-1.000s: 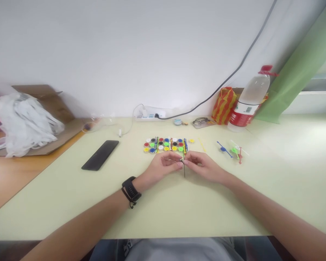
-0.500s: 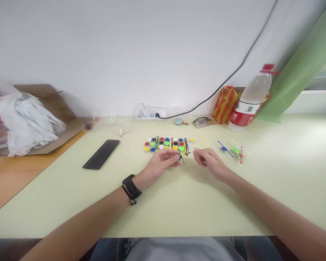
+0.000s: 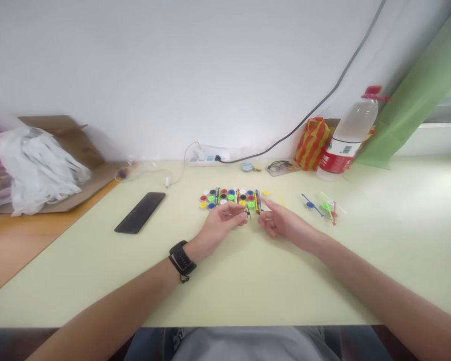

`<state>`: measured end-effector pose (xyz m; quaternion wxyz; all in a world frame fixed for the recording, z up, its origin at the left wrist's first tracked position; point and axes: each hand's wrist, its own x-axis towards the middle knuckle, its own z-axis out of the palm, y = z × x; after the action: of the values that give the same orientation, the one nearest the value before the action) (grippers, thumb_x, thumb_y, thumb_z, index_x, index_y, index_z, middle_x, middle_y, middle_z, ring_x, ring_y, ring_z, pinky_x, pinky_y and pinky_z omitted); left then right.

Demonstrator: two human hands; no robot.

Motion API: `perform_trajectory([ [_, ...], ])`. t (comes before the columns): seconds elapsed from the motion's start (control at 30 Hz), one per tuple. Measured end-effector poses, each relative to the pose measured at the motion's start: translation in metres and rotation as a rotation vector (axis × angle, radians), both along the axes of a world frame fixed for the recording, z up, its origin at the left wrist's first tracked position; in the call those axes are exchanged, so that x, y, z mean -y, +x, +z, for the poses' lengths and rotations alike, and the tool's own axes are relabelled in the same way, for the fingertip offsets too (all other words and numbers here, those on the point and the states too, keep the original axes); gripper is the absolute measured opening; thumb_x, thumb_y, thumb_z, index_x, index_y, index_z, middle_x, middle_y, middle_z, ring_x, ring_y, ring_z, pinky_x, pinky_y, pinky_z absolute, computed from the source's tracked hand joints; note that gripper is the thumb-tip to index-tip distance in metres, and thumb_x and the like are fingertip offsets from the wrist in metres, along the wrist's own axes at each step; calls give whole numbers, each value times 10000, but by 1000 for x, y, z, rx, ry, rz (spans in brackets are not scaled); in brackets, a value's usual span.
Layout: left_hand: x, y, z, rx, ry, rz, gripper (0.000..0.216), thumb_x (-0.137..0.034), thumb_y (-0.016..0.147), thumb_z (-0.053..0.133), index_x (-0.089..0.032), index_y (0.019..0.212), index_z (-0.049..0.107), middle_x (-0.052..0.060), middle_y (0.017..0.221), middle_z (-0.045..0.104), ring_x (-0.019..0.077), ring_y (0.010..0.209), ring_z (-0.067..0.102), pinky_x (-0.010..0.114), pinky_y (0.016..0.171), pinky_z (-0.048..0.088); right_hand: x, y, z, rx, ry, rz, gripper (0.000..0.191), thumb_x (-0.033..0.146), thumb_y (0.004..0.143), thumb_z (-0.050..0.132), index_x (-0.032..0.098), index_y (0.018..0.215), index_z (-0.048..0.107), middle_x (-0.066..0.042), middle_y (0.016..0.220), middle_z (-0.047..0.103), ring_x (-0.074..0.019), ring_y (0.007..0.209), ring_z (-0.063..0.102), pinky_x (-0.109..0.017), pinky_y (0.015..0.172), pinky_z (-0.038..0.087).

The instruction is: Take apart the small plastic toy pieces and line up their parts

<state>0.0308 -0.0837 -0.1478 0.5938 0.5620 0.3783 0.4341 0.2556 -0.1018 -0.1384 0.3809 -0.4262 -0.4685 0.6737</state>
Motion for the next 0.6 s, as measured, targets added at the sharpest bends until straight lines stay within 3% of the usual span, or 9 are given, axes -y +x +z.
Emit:
perform_trajectory([
  [0.07, 0, 0, 1, 10, 10, 34, 364, -376, 774, 872, -184, 1051, 736, 42, 998, 732, 163, 873, 712, 375, 930, 578, -4, 6, 1, -28, 40, 50, 514, 555, 974, 455, 219, 588, 504, 29, 509, 345, -128, 458, 263, -290, 458, 255],
  [0.13, 0, 1, 1, 16, 12, 66, 360, -377, 770, 873, -183, 1040, 735, 41, 996, 727, 163, 880, 707, 378, 929, 584, -6, 11, 3, -77, 98, 18, 559, 534, 965, 457, 233, 508, 344, 43, 507, 231, -128, 471, 216, -298, 465, 236],
  [0.33, 2, 1, 2, -26, -3, 6, 383, -386, 785, 865, -181, 1082, 736, 64, 1051, 733, 171, 868, 724, 379, 911, 591, 0, 4, 8, 20, 241, -122, 377, 495, 901, 675, 222, 739, 472, 41, 651, 454, -114, 537, 378, -273, 520, 310],
  [0.6, 5, 1, 2, -38, 37, -131, 384, -399, 809, 846, -185, 1112, 744, 91, 1105, 753, 209, 943, 734, 394, 919, 586, 9, -9, -1, 133, 431, 63, 331, 499, 909, 711, 236, 965, 518, 28, 818, 565, -113, 630, 496, -254, 562, 418],
])
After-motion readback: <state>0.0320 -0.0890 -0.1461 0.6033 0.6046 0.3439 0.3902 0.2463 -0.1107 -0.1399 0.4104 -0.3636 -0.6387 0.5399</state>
